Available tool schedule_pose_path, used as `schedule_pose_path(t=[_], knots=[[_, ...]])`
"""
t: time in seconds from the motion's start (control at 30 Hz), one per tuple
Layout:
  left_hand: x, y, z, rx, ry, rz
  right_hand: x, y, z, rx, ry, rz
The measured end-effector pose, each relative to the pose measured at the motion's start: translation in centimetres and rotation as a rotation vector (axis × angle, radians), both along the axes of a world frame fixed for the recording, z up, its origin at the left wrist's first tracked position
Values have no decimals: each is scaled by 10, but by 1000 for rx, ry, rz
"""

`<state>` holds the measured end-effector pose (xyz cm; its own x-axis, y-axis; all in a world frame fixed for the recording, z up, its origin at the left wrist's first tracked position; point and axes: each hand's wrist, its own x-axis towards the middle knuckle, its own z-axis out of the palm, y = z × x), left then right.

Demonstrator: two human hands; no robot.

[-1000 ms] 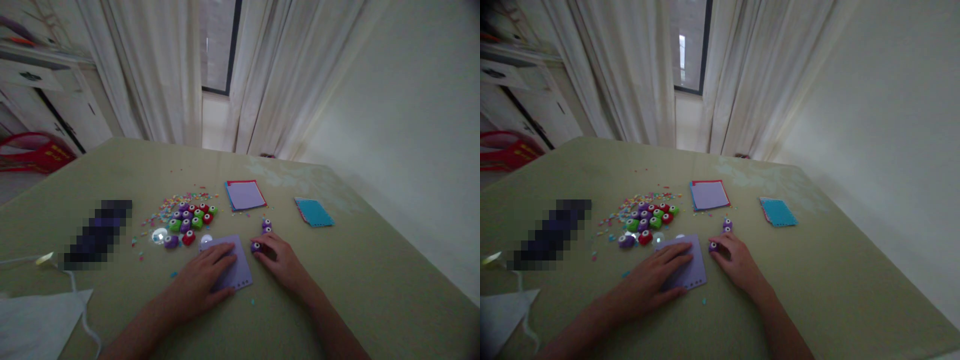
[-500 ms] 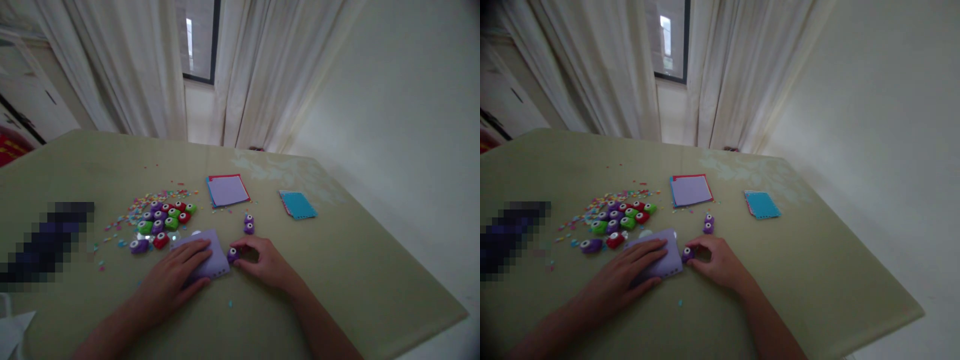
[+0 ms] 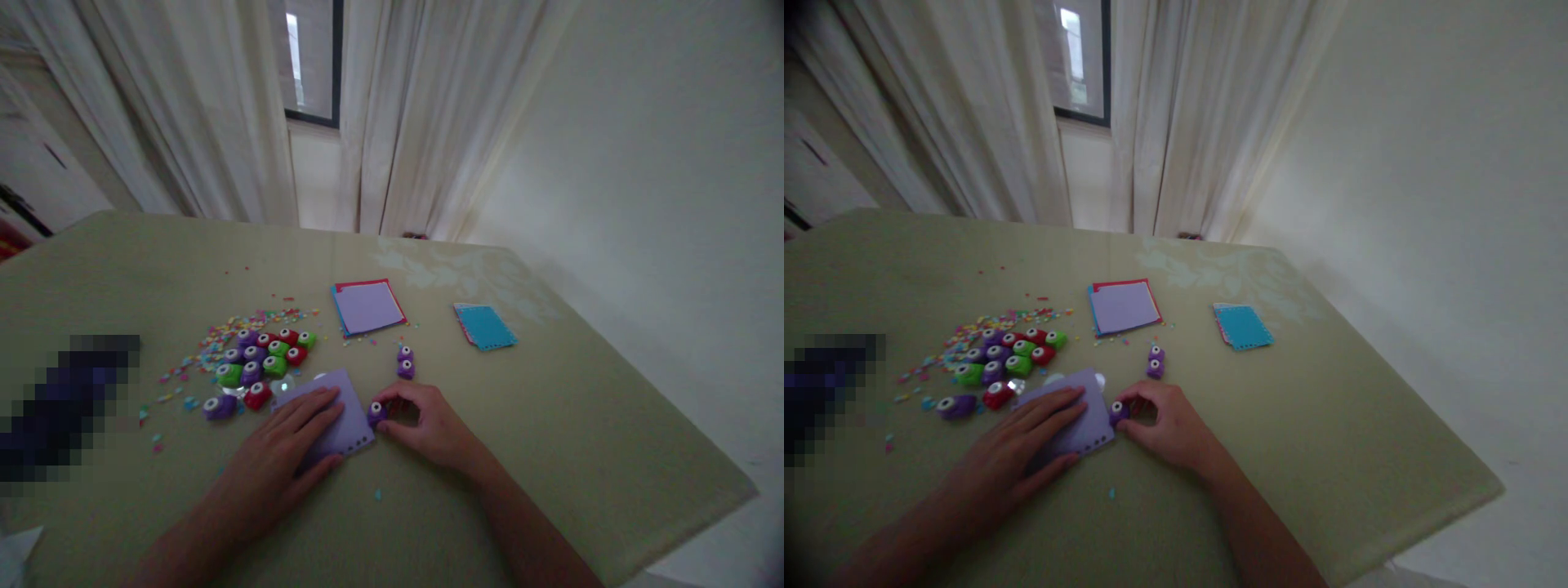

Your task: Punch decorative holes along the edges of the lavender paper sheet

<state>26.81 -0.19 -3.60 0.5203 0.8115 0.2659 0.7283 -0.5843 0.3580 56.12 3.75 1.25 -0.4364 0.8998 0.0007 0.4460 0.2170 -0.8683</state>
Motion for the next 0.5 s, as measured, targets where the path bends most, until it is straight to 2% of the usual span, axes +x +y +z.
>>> schedule_pose_path(t=[0.2, 0.5], knots=[[0, -2, -2, 29, 22, 14, 5, 4, 0, 18, -16, -11], [2, -2, -2, 47, 23, 20, 1, 1, 2, 22, -19, 45]])
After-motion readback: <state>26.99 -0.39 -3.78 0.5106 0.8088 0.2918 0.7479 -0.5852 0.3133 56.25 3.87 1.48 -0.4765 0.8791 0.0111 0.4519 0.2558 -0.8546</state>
